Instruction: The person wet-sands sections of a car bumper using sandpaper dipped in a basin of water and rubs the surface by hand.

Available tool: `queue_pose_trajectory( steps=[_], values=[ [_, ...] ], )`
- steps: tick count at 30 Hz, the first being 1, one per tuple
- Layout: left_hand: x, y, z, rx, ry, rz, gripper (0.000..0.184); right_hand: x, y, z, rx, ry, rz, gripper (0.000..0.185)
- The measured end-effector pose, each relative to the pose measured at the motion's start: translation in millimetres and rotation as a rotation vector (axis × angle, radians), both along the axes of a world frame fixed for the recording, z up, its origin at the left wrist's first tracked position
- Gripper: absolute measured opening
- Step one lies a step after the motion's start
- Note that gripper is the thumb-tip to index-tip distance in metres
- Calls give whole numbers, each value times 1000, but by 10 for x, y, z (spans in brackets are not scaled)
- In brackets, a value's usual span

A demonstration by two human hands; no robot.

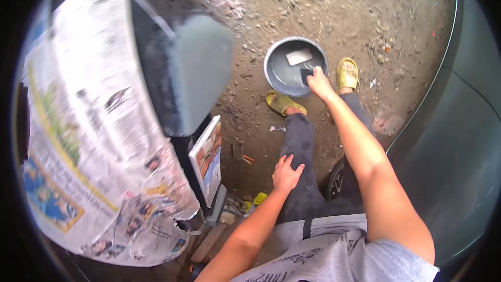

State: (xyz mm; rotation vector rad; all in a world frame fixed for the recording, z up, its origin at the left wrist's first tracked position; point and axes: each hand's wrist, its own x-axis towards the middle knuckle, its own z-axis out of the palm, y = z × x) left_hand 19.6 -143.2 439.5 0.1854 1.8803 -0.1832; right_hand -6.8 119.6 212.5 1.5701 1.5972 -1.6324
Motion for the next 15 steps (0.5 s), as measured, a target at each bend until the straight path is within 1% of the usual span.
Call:
queue_pose_trajectory(
  steps=[1,2,3,4,5,7,9,12,14,15],
  values=[
    [-1,28,-5,-9,7,-2,67,-142,151,548,-37,94,34,56],
    [6,60,-4,-19,9,-3,67,-178,157,839,218,337,146,63],
    [18,81,3,-31,6,-8,66,-323,270,1264,129,496,79,68],
    [29,89,4,-34,7,-10,65,-518,415,1762,226,601,228,68],
    [37,106,2,-37,7,-16,64,-731,496,2218,264,666,238,65],
    [31,118,10,-45,-1,-18,62,-1165,552,3059,483,692,294,64],
    [-3,102,30,-58,-16,-15,61,-1533,583,3649,713,828,376,63],
    [-13,-46,6,-13,0,-1,59,-1974,420,3958,1056,720,668,59],
    [-75,-148,-39,10,-9,11,59,-1955,120,3806,968,786,680,53],
    [-61,-219,-13,16,-22,17,60,-1897,-80,3712,1029,729,793,56]
  ],
)
